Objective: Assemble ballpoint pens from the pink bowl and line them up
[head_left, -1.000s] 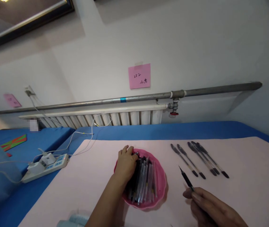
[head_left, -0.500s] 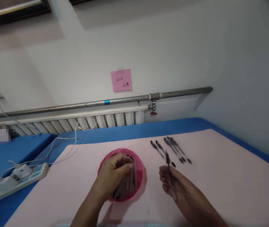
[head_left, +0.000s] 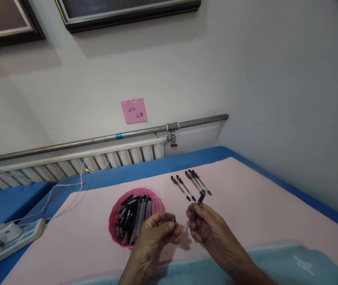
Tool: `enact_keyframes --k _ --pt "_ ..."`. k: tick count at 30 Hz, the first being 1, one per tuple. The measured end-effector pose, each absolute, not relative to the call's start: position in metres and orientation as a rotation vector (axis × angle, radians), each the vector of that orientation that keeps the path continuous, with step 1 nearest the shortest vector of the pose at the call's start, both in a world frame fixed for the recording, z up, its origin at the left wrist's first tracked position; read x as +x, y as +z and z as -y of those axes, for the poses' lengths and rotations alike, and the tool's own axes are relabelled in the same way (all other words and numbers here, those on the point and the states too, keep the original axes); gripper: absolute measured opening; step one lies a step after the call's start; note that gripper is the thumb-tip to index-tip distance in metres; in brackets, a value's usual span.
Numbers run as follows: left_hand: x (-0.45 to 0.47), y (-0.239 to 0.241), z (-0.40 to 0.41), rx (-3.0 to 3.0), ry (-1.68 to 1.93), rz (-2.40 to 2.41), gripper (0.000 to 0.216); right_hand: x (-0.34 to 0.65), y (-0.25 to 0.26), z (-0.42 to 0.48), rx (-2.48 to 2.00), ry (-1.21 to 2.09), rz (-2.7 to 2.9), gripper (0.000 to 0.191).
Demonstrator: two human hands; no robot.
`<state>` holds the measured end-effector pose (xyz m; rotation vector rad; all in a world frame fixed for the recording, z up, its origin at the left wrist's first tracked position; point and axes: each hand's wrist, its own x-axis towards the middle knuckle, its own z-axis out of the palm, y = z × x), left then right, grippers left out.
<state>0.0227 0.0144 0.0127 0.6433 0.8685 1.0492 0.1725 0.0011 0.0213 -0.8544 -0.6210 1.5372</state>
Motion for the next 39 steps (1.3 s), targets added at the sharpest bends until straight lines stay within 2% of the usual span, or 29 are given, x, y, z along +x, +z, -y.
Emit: enact_keyframes --k 8,14,21,33,39 --pt "0.013 0.002 -0.024 0.624 1.133 -0.846 0.021 0.167 0.008 -0.001 -1.142 1.562 1.148 0.024" --pt "-0.003 0.002 -0.026 0.673 1.155 -0.797 0.012 0.163 0.019 0.005 -1.208 1.428 1.617 0.023" --pt "-0.016 0.001 -0.029 0.673 1.178 -0.83 0.014 0.162 0.024 0.005 -1.242 1.397 1.67 0.023" --pt "-0.028 0.006 -0.026 0.935 0.986 -0.894 0.015 0.166 0.027 0.004 -1.248 1.436 1.769 0.025" --pt "-0.025 0.003 -0.026 0.973 1.009 -0.906 0.015 0.162 0.017 0.006 -1.209 1.329 1.809 0.025"
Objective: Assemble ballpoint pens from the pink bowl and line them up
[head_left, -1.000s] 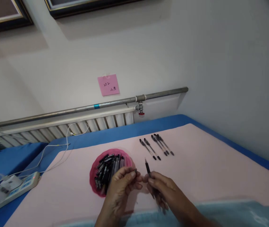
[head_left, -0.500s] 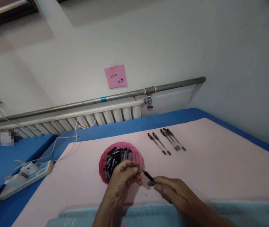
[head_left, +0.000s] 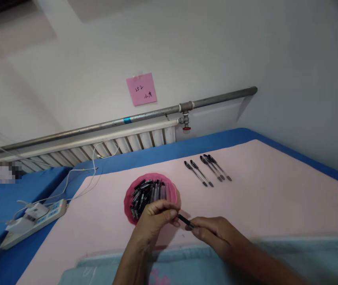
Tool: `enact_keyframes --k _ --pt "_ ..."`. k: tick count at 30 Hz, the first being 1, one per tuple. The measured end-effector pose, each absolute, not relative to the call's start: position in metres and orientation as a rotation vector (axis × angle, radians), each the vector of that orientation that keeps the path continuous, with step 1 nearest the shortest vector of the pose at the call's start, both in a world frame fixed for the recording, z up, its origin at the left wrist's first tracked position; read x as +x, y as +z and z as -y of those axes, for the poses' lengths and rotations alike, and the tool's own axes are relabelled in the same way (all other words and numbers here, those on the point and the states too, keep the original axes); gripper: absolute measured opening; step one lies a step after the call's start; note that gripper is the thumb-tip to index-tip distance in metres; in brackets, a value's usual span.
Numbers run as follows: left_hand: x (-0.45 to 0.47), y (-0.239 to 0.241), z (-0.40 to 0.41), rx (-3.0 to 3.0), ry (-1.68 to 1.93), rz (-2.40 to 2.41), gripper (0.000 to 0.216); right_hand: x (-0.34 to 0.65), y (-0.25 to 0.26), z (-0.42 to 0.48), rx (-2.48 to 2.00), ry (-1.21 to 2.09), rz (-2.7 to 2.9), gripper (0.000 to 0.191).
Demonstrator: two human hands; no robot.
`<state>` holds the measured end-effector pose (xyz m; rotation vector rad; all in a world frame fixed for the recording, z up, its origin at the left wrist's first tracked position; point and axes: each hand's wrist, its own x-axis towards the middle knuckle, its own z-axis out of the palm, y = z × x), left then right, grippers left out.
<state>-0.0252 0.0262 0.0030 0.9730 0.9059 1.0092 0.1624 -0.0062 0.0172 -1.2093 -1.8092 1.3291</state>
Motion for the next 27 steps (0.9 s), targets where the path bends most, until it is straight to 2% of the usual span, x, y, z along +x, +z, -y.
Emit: enact_keyframes --k 4,8,16,20,27 --pt "-0.015 0.003 -0.026 0.813 1.089 -0.88 0.028 0.157 0.011 0.011 -1.214 1.217 1.75 0.026" --pt "-0.006 0.006 -0.024 0.734 1.134 -0.863 0.019 0.156 0.012 0.013 -1.211 1.128 1.689 0.026" --pt "0.0 0.005 -0.019 0.815 1.082 -0.918 0.019 0.155 0.005 0.012 -1.157 1.006 1.849 0.023" --pt "0.0 0.002 -0.02 0.802 1.111 -0.939 0.022 0.153 0.01 0.013 -1.103 1.115 1.793 0.021" --pt "-0.001 0.003 -0.018 0.758 1.109 -0.861 0.024 0.15 0.008 0.011 -1.067 1.597 1.423 0.026"
